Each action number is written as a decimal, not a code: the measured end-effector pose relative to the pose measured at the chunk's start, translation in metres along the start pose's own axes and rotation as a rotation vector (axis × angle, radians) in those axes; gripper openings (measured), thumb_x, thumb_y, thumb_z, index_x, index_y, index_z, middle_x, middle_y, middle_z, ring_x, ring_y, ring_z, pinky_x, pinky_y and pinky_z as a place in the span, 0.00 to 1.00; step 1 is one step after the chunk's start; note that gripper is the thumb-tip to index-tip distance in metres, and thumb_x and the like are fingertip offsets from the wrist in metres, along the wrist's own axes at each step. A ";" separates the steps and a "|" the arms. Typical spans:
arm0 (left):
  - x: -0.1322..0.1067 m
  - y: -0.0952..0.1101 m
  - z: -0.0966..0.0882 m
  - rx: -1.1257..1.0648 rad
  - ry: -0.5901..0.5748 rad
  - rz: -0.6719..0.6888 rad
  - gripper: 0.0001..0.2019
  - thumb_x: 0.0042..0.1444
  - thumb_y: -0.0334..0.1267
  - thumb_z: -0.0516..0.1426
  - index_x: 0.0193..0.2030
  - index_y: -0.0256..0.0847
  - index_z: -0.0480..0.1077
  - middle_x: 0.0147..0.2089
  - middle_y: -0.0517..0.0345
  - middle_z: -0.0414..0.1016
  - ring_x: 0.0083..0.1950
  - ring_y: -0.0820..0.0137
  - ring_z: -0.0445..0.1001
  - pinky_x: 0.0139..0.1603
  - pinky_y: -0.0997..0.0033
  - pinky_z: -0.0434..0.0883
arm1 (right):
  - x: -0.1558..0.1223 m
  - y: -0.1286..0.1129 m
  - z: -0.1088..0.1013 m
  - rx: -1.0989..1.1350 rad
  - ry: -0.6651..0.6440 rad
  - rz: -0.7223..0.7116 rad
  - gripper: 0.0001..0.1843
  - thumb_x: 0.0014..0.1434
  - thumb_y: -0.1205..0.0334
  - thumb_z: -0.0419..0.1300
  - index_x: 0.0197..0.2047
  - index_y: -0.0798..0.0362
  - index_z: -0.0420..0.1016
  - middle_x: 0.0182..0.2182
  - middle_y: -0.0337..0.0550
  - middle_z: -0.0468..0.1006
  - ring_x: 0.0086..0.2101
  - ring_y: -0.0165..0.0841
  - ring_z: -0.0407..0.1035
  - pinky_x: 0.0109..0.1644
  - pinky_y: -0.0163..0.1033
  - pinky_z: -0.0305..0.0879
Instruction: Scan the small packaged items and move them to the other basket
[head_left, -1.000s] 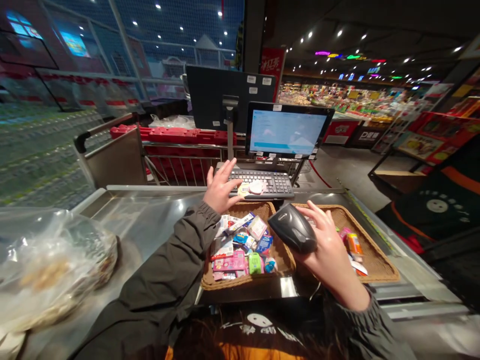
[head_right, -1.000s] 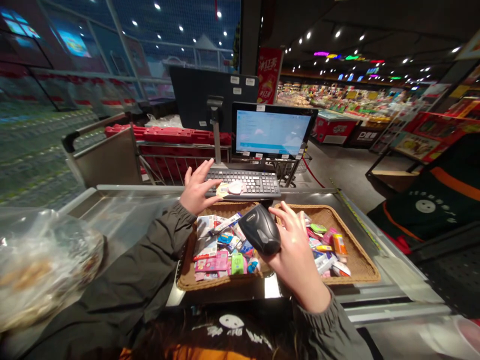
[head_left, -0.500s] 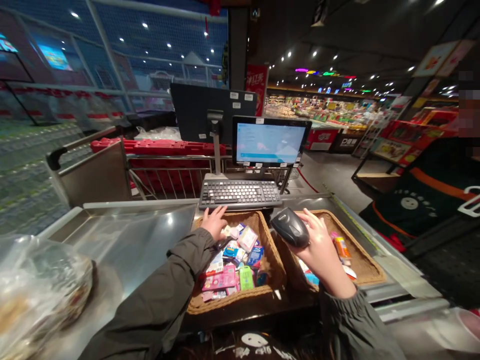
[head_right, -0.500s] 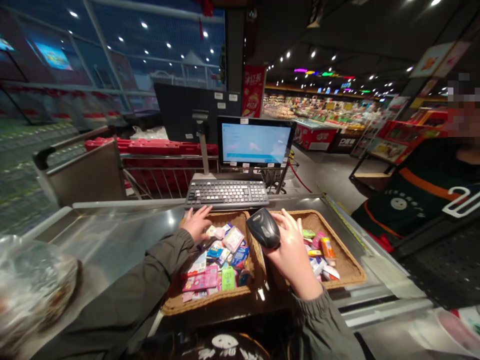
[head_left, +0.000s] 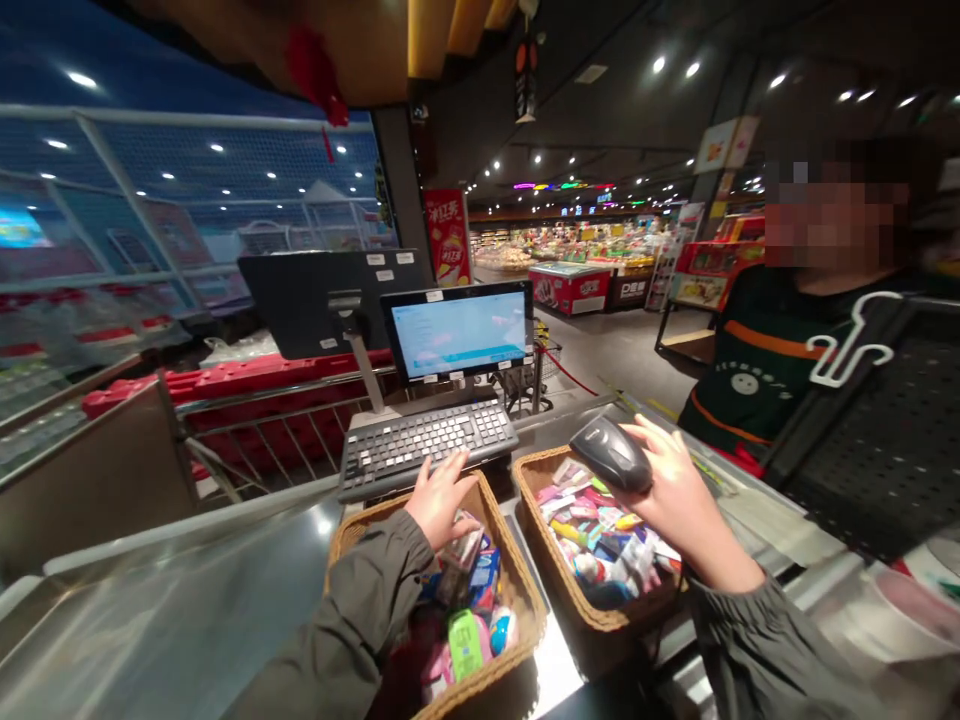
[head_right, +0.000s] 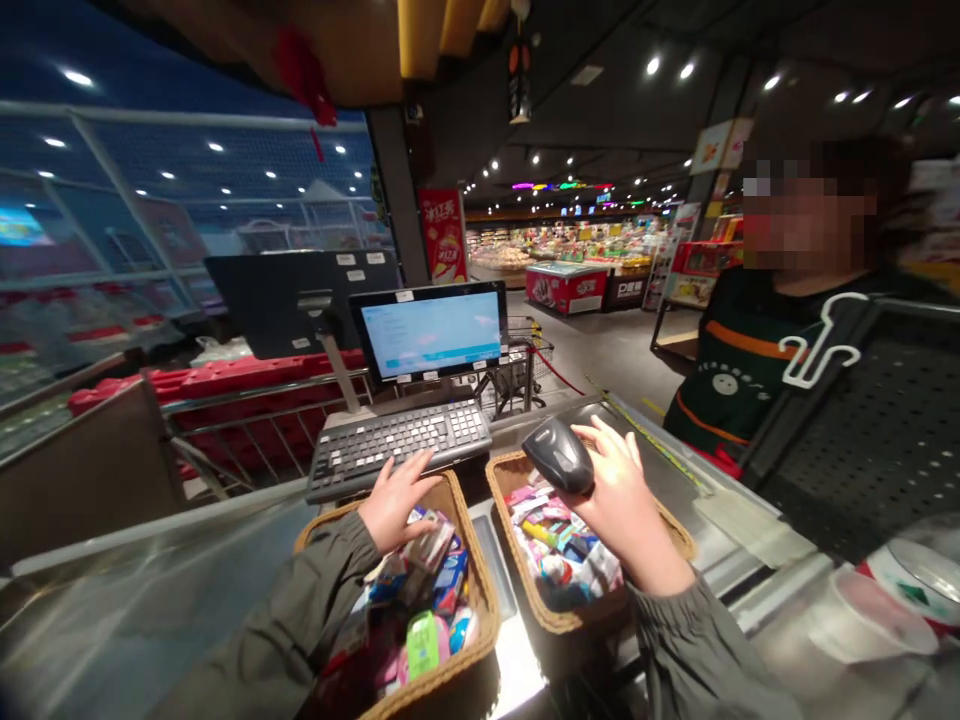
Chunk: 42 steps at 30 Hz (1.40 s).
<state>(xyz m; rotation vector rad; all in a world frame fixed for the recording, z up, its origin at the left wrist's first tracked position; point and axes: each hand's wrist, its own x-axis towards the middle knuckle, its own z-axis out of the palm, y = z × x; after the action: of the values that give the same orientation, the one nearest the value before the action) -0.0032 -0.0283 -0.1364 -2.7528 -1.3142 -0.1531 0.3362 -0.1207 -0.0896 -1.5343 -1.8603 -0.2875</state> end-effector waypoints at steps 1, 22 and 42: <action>0.008 0.007 -0.002 0.002 0.010 0.029 0.34 0.50 0.52 0.66 0.62 0.43 0.68 0.74 0.36 0.50 0.74 0.47 0.50 0.69 0.31 0.47 | 0.004 0.009 -0.007 -0.024 0.019 0.002 0.21 0.54 0.53 0.62 0.49 0.52 0.76 0.55 0.57 0.73 0.62 0.58 0.59 0.63 0.75 0.48; 0.185 0.129 0.099 -0.005 -0.206 0.120 0.18 0.53 0.46 0.62 0.45 0.34 0.78 0.64 0.37 0.67 0.69 0.48 0.58 0.69 0.45 0.53 | 0.035 0.117 -0.007 0.039 -0.018 0.040 0.20 0.53 0.53 0.62 0.47 0.51 0.76 0.54 0.56 0.74 0.62 0.57 0.60 0.64 0.73 0.48; 0.189 0.136 0.128 0.036 -0.356 0.038 0.15 0.61 0.33 0.50 0.40 0.36 0.80 0.42 0.39 0.77 0.49 0.53 0.66 0.56 0.45 0.58 | 0.040 0.147 0.030 0.171 -0.089 0.056 0.21 0.53 0.53 0.64 0.49 0.50 0.75 0.55 0.53 0.74 0.64 0.54 0.58 0.67 0.70 0.45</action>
<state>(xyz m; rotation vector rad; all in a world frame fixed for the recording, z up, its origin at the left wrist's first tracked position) 0.2278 0.0481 -0.2443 -2.8633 -1.3150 0.3763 0.4591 -0.0324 -0.1242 -1.4997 -1.8555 -0.0333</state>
